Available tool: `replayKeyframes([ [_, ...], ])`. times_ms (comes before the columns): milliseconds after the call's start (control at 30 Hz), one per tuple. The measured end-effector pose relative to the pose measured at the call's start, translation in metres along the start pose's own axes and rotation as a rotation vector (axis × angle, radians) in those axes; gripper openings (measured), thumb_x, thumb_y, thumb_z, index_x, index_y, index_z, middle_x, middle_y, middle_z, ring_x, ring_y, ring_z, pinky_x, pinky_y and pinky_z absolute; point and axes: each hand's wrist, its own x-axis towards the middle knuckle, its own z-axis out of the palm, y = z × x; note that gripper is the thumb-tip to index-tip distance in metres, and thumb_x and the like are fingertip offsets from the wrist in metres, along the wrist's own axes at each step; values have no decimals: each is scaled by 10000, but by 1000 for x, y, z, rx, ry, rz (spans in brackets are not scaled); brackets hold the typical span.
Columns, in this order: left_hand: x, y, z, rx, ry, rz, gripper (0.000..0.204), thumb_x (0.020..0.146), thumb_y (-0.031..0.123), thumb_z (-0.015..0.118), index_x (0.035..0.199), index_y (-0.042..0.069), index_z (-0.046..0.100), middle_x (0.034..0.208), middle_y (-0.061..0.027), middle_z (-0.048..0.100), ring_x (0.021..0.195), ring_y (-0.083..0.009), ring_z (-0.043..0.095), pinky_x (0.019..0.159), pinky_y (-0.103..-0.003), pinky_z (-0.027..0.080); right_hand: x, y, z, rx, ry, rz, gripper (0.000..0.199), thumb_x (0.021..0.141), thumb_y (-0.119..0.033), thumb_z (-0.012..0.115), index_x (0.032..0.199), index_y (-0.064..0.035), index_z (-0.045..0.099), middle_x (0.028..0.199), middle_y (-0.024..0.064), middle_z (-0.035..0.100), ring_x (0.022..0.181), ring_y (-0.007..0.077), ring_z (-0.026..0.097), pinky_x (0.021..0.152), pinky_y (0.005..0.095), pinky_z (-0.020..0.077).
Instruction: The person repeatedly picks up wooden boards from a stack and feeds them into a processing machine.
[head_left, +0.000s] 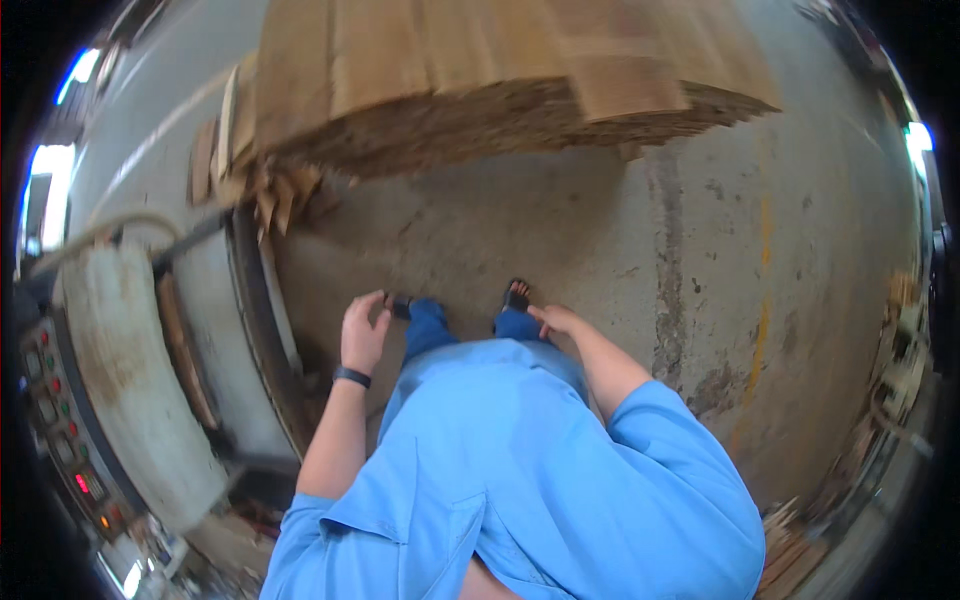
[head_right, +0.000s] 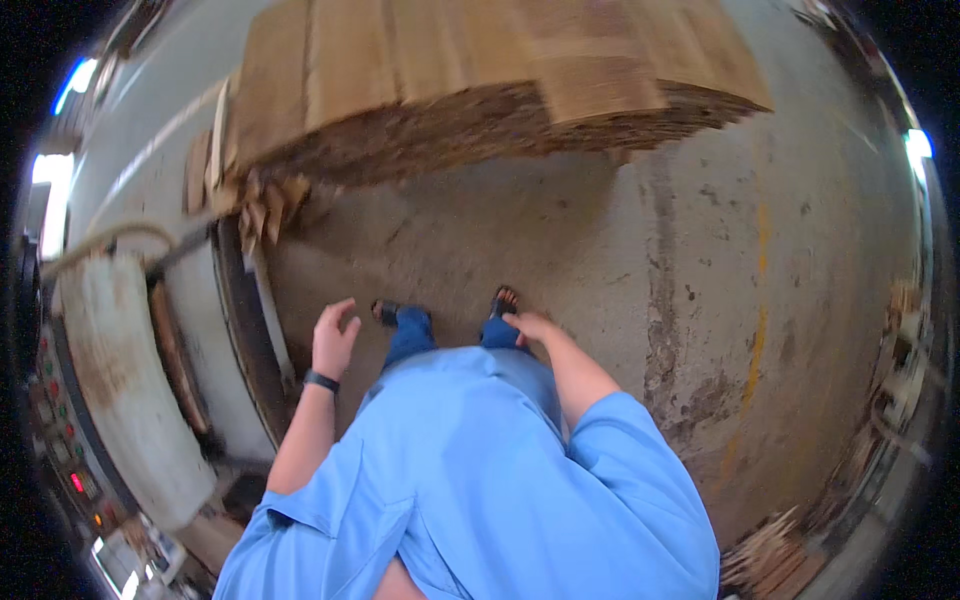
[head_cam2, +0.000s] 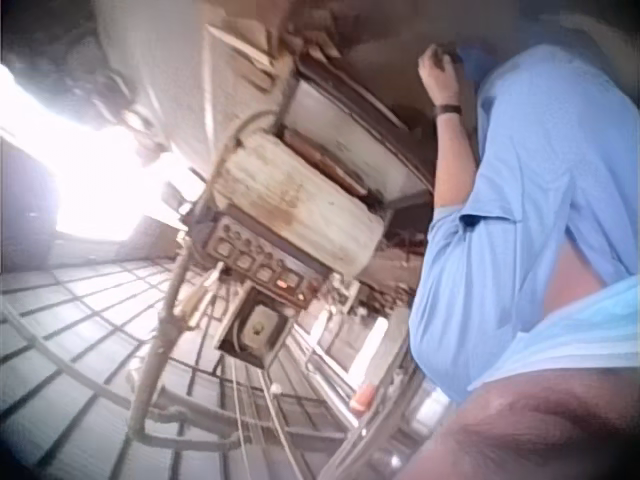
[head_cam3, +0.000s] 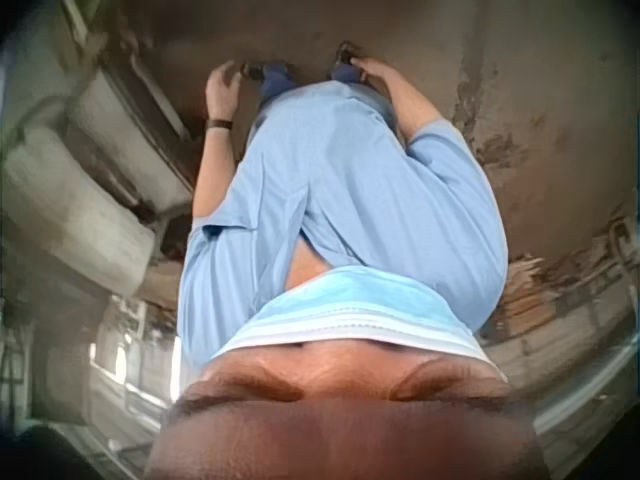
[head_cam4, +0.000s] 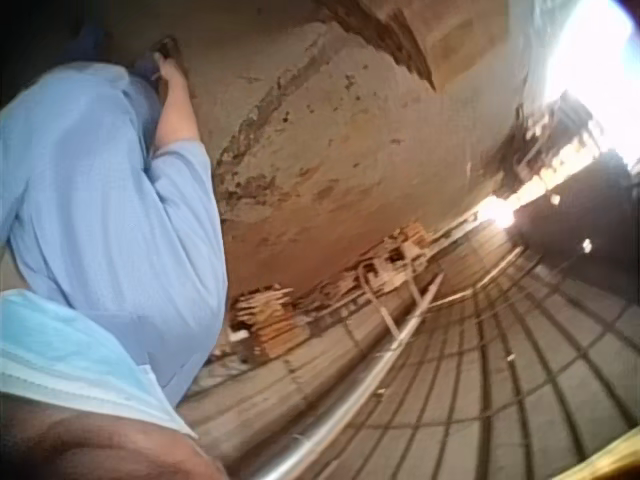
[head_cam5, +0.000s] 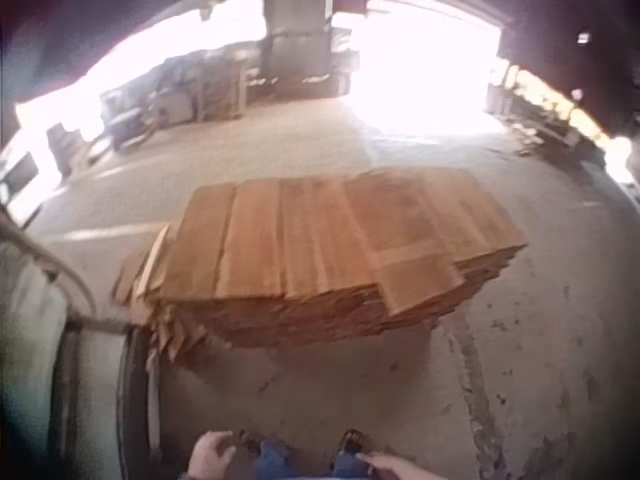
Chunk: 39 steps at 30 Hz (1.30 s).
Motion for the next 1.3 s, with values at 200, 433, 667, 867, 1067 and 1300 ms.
replayKeyframes([
  [200,69,138,83,-32,-139,227,355,883,80,706,1234,28,689,1109,-152,687,1029,-327,667,942,-400,534,-52,144,-65,379,459,-103,494,971,-413,690,1219,14,702,960,147,777,901,222,736,828,390,557],
  [433,139,235,125,-628,-390,4,448,1018,186,676,1422,23,570,1244,-93,722,1101,-181,674,965,-324,545,-107,142,-120,639,685,-150,398,963,-283,714,1185,48,702,969,123,763,835,201,714,765,339,561],
  [667,240,274,173,-877,-569,-346,617,1035,270,654,1536,0,415,1406,-176,615,1219,-309,633,1012,-433,529,-122,36,-228,1011,667,-342,440,1006,-345,679,1309,-29,634,1077,84,734,901,170,675,783,323,539],
  [867,311,298,205,-1029,-569,-517,598,1009,292,695,1472,-16,476,1290,-150,645,1145,-301,652,993,-456,540,-132,-81,-340,1232,740,-550,464,1029,-427,641,1314,-62,630,1127,72,728,970,181,680,835,347,539],
  [1067,344,306,222,-1156,-675,-535,454,1017,278,683,1366,19,553,1262,-125,663,1133,-294,656,1010,-481,527,-110,-104,-428,1448,682,-651,431,1039,-439,622,1288,-87,628,1163,79,700,1011,222,685,859,383,542],
  [1300,339,260,157,-1153,-239,-553,297,1019,220,637,1261,50,609,1065,-86,695,928,-223,677,829,-411,593,-82,-121,-484,1660,593,-617,451,1000,-368,706,1310,-60,595,1295,154,626,1226,329,594,1019,467,494],
])
